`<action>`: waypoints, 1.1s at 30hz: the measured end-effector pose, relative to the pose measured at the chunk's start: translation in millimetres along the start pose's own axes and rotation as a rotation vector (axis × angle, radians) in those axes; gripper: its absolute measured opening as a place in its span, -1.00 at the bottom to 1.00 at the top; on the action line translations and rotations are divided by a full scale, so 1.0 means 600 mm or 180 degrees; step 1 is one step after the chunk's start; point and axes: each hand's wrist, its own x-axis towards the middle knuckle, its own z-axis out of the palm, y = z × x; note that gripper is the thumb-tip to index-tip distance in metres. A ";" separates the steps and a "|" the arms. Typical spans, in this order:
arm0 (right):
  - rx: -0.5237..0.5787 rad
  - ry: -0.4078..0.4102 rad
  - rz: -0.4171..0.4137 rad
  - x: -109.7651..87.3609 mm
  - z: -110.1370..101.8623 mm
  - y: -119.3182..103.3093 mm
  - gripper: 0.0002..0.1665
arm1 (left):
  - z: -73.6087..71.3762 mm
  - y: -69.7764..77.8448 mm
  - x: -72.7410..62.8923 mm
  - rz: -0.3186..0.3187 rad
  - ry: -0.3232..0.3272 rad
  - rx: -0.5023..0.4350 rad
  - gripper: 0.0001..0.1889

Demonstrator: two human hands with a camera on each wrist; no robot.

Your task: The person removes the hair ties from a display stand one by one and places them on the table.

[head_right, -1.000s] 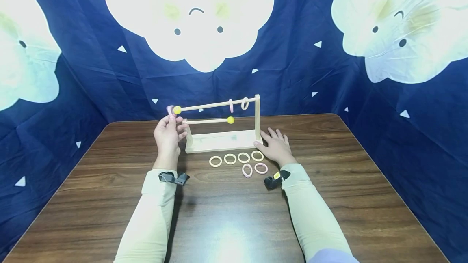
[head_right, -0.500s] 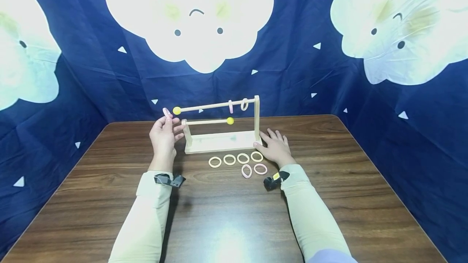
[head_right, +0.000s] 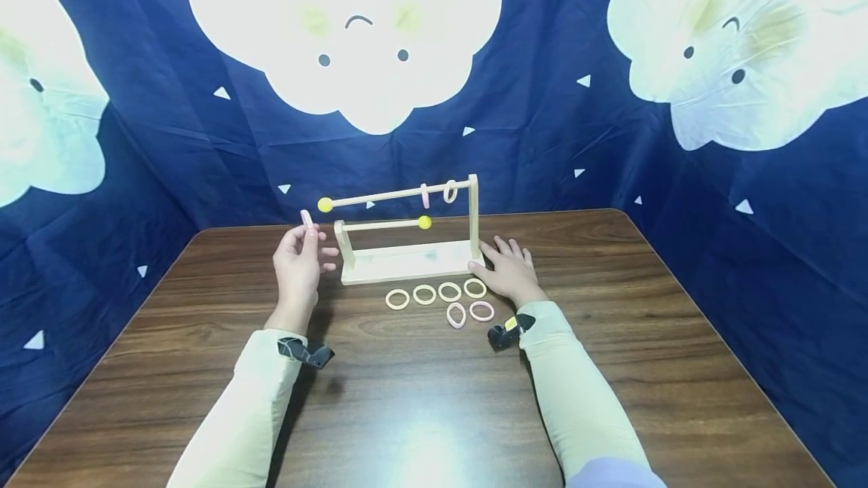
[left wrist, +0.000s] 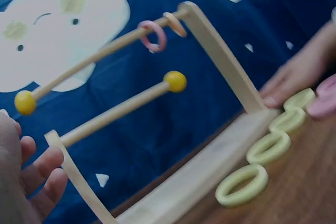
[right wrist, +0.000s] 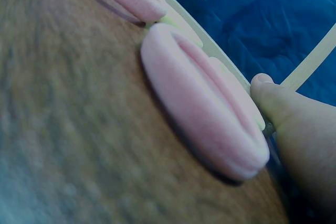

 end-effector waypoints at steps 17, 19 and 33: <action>0.0008 0.0007 -0.0014 -0.002 -0.002 -0.002 -0.11 | -0.008 -0.061 -0.047 0.0513 -0.0533 0.0826 -0.80; 0.0013 0.0009 -0.0011 -0.002 -0.003 -0.003 -0.12 | -0.005 -0.063 -0.054 0.0549 -0.0605 0.0937 -0.80; 0.0023 0.0004 0.0005 0.001 0.000 0.000 -0.12 | 0.012 -0.074 -0.079 0.1132 -0.1165 0.1719 -0.87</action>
